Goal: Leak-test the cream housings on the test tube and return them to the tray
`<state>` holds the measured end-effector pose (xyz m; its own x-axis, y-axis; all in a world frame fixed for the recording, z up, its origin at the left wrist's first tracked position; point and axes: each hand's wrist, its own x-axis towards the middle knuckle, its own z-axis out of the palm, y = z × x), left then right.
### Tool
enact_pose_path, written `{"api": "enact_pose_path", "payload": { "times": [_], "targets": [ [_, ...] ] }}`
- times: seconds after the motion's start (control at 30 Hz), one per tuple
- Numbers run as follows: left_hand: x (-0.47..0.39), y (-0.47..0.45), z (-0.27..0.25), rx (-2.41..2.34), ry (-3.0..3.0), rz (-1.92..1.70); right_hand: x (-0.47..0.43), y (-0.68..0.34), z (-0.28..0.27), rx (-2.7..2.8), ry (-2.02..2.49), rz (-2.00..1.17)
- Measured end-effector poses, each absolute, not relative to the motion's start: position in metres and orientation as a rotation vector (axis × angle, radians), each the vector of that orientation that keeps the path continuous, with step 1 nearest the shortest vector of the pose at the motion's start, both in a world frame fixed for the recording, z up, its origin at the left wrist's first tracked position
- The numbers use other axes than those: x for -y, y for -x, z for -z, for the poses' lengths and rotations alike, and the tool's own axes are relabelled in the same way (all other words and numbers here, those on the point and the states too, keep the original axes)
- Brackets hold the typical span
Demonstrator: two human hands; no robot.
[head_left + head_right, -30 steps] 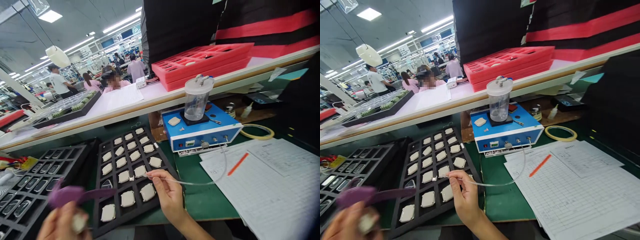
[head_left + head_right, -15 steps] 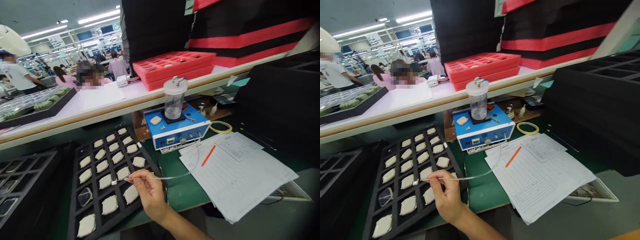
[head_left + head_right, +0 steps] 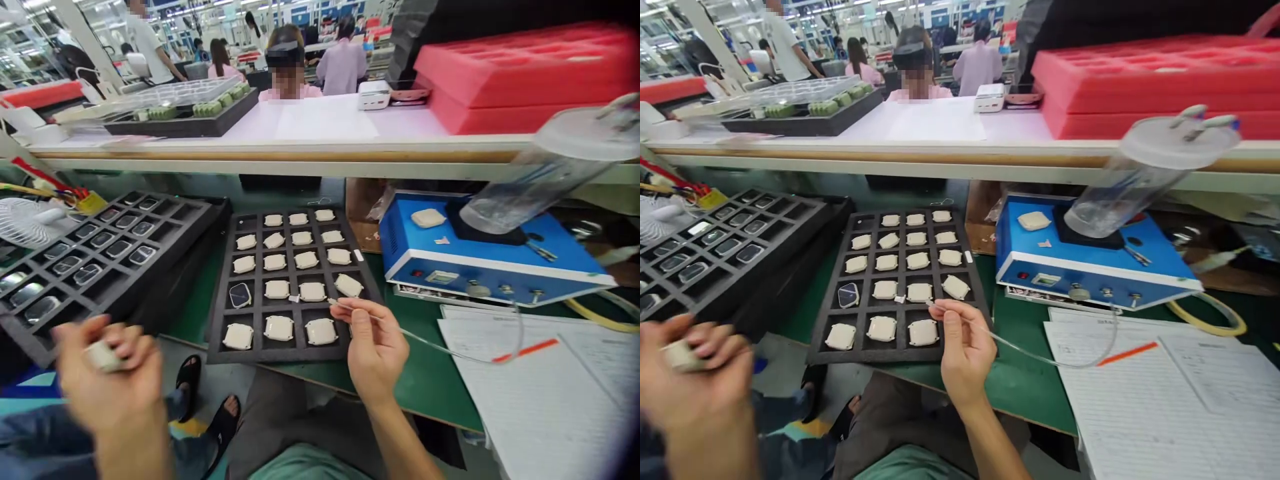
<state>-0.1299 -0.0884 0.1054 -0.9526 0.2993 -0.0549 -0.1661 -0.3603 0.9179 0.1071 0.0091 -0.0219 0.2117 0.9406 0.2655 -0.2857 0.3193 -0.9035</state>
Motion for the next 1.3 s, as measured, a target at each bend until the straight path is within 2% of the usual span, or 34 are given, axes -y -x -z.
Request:
{"api": "enact_pose_path", "payload": {
  "times": [0.1, 0.2, 0.47, 0.6, 0.77, 1.3],
  "targets": [
    [0.051, 0.092, -0.095, -1.257, 0.106, -2.138, -0.008, -0.107, 0.023, 0.975, 0.848, -1.008],
    [0.022, 0.055, -0.081, -1.099, 0.131, -1.971, -0.008, -0.107, 0.023, 0.97, 0.844, -1.006],
    [0.004, 0.011, -0.052, -1.061, -0.14, -1.633, -0.011, -0.103, 0.024, 0.922, 0.828, -0.972],
    [0.003, 0.005, -0.027, -1.307, -0.608, -1.671, -0.013, -0.103, 0.023, 0.956, 0.81, -0.94],
    [0.003, 0.0, -0.015, -1.482, -0.89, -1.621, -0.013, -0.107, 0.024, 1.041, 0.773, -0.924],
    [0.007, -0.003, -0.014, -1.544, -0.987, -1.551, -0.016, -0.11, 0.023, 1.066, 0.72, -0.913]
  ]
}}
